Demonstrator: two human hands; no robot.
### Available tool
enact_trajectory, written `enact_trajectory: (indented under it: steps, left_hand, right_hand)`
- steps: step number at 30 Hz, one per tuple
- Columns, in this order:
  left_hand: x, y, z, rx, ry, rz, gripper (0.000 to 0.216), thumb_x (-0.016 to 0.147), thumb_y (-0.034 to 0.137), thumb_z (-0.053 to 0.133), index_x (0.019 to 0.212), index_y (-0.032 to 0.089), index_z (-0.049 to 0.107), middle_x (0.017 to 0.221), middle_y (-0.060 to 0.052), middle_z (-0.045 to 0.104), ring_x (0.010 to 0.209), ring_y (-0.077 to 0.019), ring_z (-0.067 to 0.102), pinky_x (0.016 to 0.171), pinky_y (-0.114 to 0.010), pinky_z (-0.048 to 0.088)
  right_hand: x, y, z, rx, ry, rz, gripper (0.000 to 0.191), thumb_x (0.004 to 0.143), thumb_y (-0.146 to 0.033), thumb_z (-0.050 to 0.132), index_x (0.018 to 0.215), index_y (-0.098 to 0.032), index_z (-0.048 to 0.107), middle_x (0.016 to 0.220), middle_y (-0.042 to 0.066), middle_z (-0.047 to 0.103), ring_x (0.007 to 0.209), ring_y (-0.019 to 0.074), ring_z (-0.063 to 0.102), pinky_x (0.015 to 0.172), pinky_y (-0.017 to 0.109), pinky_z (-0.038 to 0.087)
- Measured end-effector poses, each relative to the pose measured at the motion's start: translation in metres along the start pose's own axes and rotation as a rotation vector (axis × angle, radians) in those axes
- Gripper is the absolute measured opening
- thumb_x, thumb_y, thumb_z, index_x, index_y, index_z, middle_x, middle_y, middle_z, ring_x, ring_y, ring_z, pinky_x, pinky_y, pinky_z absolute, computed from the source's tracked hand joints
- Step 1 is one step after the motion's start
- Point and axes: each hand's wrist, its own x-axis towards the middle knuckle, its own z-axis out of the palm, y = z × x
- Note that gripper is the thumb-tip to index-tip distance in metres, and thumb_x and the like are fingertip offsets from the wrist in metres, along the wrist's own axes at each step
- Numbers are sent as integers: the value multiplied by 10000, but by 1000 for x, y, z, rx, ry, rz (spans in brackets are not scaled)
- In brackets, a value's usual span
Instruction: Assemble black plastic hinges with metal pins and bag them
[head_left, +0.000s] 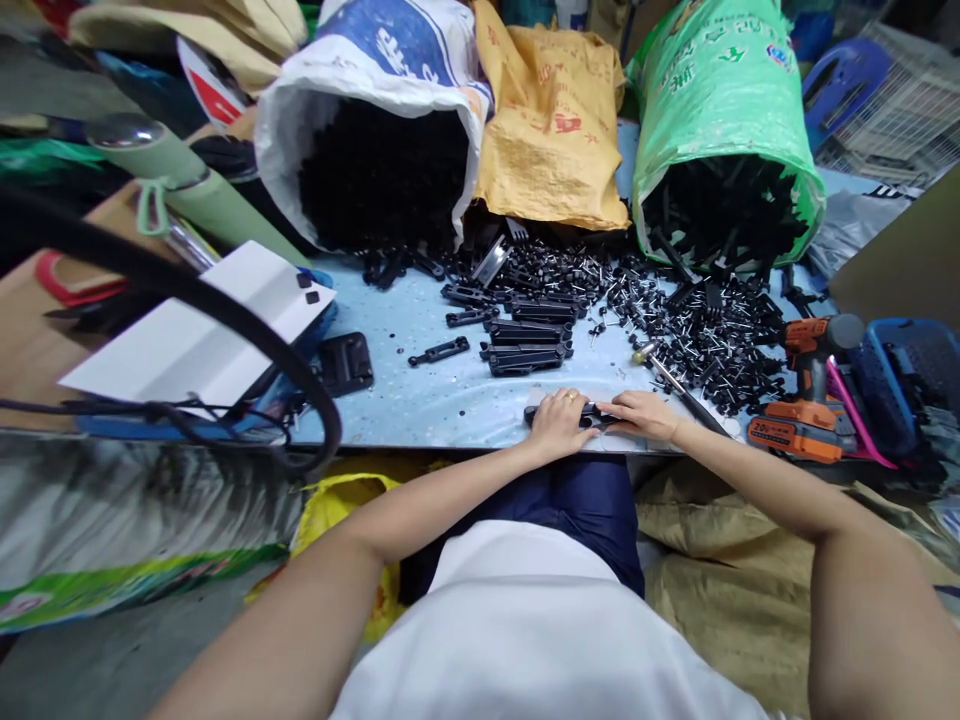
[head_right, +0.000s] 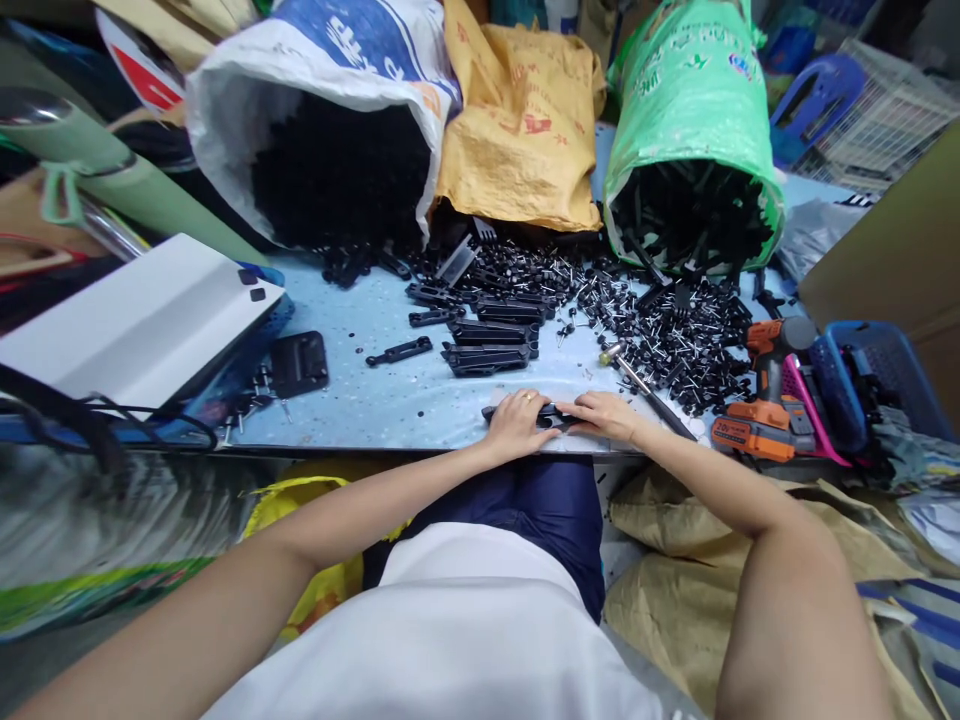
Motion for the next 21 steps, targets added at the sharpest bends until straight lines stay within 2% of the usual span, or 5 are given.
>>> enact_trajectory:
  steps: [4,8,13,17,21]
  left_hand:
    - [-1,-8,-13,61,-18,104,376,849,446,482,996,118,591,932,-118,634,924,-238,567,744,-326,422]
    - [-1,-25,-23,102,-13,191,470,930,396,295,755,129,640,718,-97,655,722,-189,608,625,-279,412]
    - [-1,-42,-31,144,133,208,595,938,426,196,648,129,622,584,-94,626,564,-179,577,504,-264,360]
    - [-23,-40,-58,-32,254,501,640,931,472,131,546,162,538,469,-34,534,447,-132,493,453,-247,316]
    - [-62,-14,-78,-513,383,701,642,931,455,40,548,177,475,449,-1,468,412,-99,430,443,-232,329]
  right_hand:
    - [-6,-7,-12,-139,-90,228,605,864,-614,283,782,-123,628,625,75,581,585,156,535,517,255,304]
    - [-1,-21,-26,-91,-78,200,622,887,-599,211,660,-148,575,561,50,553,535,127,516,497,248,252]
    - [15,-40,-48,-7,18,172,638,896,-584,141,601,-162,519,522,35,524,493,112,482,486,246,244]
    - [20,-61,-79,179,197,31,591,882,-599,216,560,-173,471,470,-1,449,429,97,406,449,244,241]
    - [38,-101,-91,656,459,-250,468,912,-519,300,641,-184,483,469,-31,399,410,92,395,427,239,281]
